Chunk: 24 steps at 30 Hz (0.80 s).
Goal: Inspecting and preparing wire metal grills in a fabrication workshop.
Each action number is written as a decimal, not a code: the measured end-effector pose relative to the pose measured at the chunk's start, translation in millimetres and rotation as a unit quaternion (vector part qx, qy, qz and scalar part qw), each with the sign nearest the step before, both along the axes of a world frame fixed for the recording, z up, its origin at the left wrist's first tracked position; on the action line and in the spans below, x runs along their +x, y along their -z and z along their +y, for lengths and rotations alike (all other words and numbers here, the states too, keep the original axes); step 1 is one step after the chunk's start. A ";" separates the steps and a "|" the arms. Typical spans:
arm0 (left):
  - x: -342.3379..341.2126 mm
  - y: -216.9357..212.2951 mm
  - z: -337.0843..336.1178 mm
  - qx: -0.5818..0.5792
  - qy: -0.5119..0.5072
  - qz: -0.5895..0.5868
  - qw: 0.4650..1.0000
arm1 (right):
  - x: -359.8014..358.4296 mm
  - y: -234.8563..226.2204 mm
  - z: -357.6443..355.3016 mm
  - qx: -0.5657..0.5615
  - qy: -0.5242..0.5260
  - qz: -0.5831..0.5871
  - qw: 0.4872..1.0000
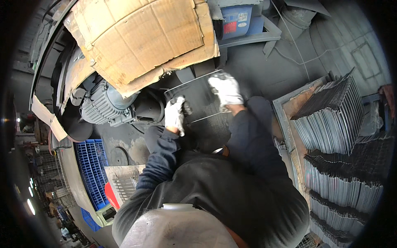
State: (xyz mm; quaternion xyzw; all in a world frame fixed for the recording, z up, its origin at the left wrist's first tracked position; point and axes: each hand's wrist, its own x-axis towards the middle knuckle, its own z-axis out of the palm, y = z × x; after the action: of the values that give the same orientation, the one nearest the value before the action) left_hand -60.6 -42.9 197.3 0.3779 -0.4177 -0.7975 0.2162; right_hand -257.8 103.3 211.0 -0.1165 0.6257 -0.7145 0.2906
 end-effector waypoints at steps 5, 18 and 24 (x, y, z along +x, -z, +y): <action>27.2 17.1 -21.0 -0.043 -0.017 0.029 0.999 | 24.6 -13.2 -20.2 0.063 -0.065 0.025 0.996; 28.1 22.0 -26.1 -0.010 -0.017 -0.027 0.999 | 24.3 13.4 -32.0 0.014 -0.005 -0.068 0.998; -3.3 -6.7 -7.5 -0.091 0.070 -0.042 0.993 | 8.8 -10.3 2.1 -0.021 0.069 -0.027 0.997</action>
State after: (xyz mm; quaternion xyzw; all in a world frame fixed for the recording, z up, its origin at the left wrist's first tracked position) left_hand -63.9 -50.4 204.0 0.3596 -0.5226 -0.7529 0.1754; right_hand -249.0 105.4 221.4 -0.0598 0.6088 -0.7488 0.2553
